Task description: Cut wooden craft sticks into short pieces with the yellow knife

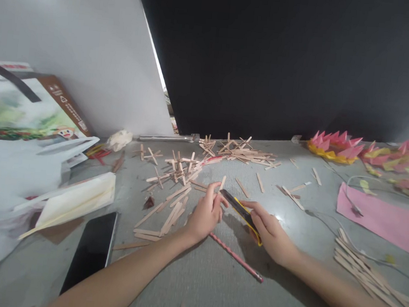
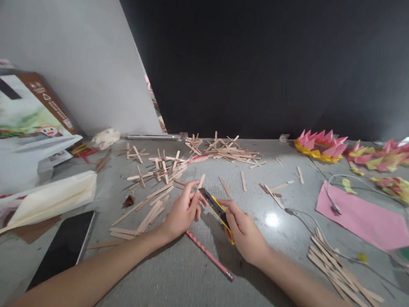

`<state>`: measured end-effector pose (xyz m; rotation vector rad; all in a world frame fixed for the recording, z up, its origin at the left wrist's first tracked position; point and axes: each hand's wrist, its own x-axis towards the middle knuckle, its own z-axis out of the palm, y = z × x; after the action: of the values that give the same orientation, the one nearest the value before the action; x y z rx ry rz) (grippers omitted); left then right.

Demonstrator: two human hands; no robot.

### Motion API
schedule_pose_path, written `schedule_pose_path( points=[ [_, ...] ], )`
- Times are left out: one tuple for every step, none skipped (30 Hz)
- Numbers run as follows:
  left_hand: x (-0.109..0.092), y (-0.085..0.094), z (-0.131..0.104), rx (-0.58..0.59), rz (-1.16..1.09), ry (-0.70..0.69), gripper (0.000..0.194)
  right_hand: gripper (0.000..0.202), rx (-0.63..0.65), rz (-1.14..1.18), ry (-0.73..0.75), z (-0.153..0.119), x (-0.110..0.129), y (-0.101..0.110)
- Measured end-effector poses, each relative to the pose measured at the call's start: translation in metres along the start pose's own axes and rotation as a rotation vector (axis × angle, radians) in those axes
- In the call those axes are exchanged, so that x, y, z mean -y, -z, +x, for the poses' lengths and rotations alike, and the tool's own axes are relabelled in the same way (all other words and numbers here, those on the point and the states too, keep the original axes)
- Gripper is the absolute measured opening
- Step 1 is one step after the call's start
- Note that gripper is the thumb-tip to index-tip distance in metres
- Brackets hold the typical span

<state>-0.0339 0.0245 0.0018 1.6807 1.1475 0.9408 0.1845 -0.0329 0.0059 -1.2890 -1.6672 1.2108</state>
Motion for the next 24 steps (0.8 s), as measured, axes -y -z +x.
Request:
schedule_pose_path(
  points=[
    [0.000, 0.000, 0.000, -0.004, 0.004, 0.002, 0.039, 0.047, 0.010, 0.002, -0.001, 0.000, 0.002, 0.000],
    [-0.001, 0.000, 0.000, -0.008, 0.010, 0.003, 0.039, 0.048, 0.019, 0.013, -0.002, -0.001, 0.004, -0.001],
    [-0.002, 0.000, 0.000, -0.013, 0.018, 0.005, 0.039, 0.049, 0.026, 0.038, -0.004, -0.001, 0.006, -0.001],
    [-0.002, 0.000, 0.000, -0.018, 0.026, 0.007, 0.039, 0.049, 0.032, 0.076, -0.012, -0.001, 0.008, -0.002],
    [-0.003, 0.000, 0.000, -0.021, 0.032, 0.011, 0.039, 0.050, 0.040, 0.120, -0.025, -0.001, 0.009, -0.002],
    [-0.004, -0.001, 0.000, -0.026, 0.037, 0.016, 0.039, 0.051, 0.050, 0.165, -0.042, -0.001, 0.010, -0.002],
    [-0.005, -0.001, 0.000, -0.033, 0.040, 0.022, 0.038, 0.053, 0.059, 0.209, -0.059, 0.000, 0.011, -0.002],
    [-0.006, -0.001, -0.001, -0.041, 0.041, 0.028, 0.038, 0.054, 0.072, 0.246, -0.073, 0.001, 0.011, -0.002],
    [-0.006, -0.001, -0.001, -0.049, 0.043, 0.031, 0.038, 0.055, 0.085, 0.277, -0.083, 0.002, 0.011, -0.001],
    [-0.006, -0.001, -0.002, -0.056, 0.045, 0.030, 0.037, 0.056, 0.098, 0.307, -0.096, 0.003, 0.011, 0.000],
    [-0.006, -0.001, -0.002, -0.060, 0.048, 0.025, 0.037, 0.056, 0.107, 0.342, -0.114, 0.005, 0.010, 0.001],
    [-0.005, -0.001, -0.002, -0.064, 0.051, 0.016, 0.036, 0.057, 0.112, 0.385, -0.140, 0.006, 0.009, 0.003],
    [-0.004, -0.001, -0.002, -0.067, 0.054, 0.008, 0.035, 0.058, 0.113, 0.432, -0.174, 0.008, 0.007, 0.005],
    [-0.003, -0.001, -0.001, -0.074, 0.052, 0.003, 0.035, 0.058, 0.109, 0.479, -0.204, 0.009, 0.006, 0.008],
    [-0.002, 0.000, -0.001, -0.083, 0.043, 0.005, 0.034, 0.058, 0.097, 0.517, -0.219, 0.011, 0.004, 0.010],
    [-0.001, 0.000, 0.001, -0.096, 0.026, 0.015, 0.033, 0.058, 0.069, 0.526, -0.217, 0.012, 0.003, 0.013],
    [0.000, 0.000, 0.002, -0.114, 0.000, 0.034, 0.033, 0.056, 0.026, 0.505, -0.193, 0.014, 0.001, 0.015],
    [0.001, 0.001, 0.004, -0.134, -0.030, 0.059, 0.032, 0.054, -0.035, 0.454, -0.150, 0.016, -0.001, 0.018],
    [0.002, 0.001, 0.006, -0.150, -0.060, 0.083, 0.032, 0.052, -0.105, 0.381, -0.095, 0.017, -0.002, 0.020],
    [0.003, 0.002, 0.007, -0.161, -0.088, 0.101, 0.031, 0.049, -0.170, 0.307, -0.035, 0.018, -0.003, 0.022],
    [0.003, 0.002, 0.008, -0.162, -0.109, 0.105, 0.031, 0.048, -0.221, 0.242, 0.017, 0.019, -0.005, 0.023],
    [0.003, 0.002, 0.009, -0.159, -0.127, 0.100, 0.031, 0.047, -0.251, 0.186, 0.057, 0.019, -0.006, 0.024],
    [0.003, 0.002, 0.010, -0.151, -0.139, 0.090, 0.032, 0.046, -0.265, 0.133, 0.083, 0.019, -0.007, 0.024],
    [0.002, 0.002, 0.010, -0.140, -0.149, 0.080, 0.032, 0.045, -0.265, 0.074, 0.096, 0.019, -0.008, 0.023]
  ],
)
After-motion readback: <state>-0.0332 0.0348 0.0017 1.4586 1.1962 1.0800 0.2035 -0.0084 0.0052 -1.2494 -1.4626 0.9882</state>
